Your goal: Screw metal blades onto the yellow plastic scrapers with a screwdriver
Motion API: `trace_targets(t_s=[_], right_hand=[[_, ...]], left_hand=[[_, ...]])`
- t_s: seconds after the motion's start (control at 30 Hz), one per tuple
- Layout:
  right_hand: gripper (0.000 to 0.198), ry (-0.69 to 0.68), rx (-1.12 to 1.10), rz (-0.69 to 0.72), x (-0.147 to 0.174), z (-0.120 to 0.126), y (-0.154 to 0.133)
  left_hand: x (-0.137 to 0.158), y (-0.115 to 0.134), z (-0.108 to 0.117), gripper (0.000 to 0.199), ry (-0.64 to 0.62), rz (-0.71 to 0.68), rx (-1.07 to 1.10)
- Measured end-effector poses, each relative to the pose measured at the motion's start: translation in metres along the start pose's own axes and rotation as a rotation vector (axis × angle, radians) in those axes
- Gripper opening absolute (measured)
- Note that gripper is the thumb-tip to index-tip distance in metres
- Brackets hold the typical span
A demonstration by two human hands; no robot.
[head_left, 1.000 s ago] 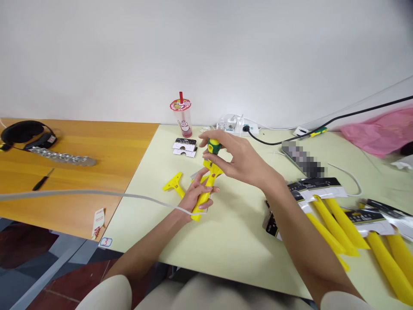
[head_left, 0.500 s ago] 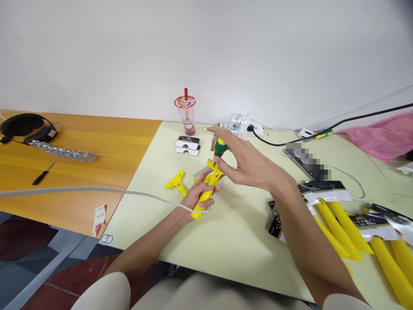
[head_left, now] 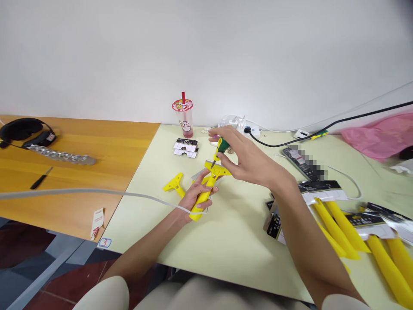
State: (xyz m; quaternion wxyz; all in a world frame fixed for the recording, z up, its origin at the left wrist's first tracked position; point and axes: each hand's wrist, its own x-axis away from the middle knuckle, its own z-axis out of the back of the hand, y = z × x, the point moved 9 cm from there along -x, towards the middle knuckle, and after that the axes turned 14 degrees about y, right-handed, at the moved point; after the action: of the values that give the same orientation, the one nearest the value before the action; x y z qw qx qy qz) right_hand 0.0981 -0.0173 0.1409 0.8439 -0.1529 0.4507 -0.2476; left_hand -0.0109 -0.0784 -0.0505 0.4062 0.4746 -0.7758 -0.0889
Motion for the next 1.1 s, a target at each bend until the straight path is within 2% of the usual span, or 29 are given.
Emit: trace_targets(t_s=[0.23, 0.3, 0.43, 0.5, 0.67, 0.83, 1.03, 1.1], right_hand=[[0.03, 0.063, 0.082, 0.006, 0.0, 0.004, 0.003], [0.035, 0.051, 0.088, -0.024, 0.0, 0.004, 0.005], [0.063, -0.016, 0.003, -0.035, 0.002, 0.001, -0.002], [0.071, -0.023, -0.037, -0.03, 0.002, 0.001, -0.005], [0.058, -0.016, -0.075, -0.069, 0.001, 0.0, -0.001], [0.037, 0.034, 0.032, -0.048, 0.0, 0.002, 0.002], [0.051, -0.033, -0.023, -0.059, 0.003, -0.003, -0.003], [0.048, -0.035, -0.044, -0.063, 0.002, -0.003, -0.003]], left_hand=[[0.0, 0.006, 0.0, 0.08, 0.032, -0.039, 0.027], [0.0, 0.006, 0.0, 0.082, 0.032, -0.044, 0.027], [-0.001, 0.009, 0.001, 0.079, 0.033, -0.063, 0.056], [-0.001, 0.011, 0.004, 0.077, 0.047, -0.073, 0.06], [0.0, 0.017, 0.005, 0.076, 0.047, -0.097, 0.055], [0.001, 0.018, 0.002, 0.073, 0.035, -0.103, 0.046], [-0.001, 0.015, 0.005, 0.071, 0.063, -0.09, 0.073], [-0.001, 0.016, 0.005, 0.071, 0.064, -0.097, 0.069]])
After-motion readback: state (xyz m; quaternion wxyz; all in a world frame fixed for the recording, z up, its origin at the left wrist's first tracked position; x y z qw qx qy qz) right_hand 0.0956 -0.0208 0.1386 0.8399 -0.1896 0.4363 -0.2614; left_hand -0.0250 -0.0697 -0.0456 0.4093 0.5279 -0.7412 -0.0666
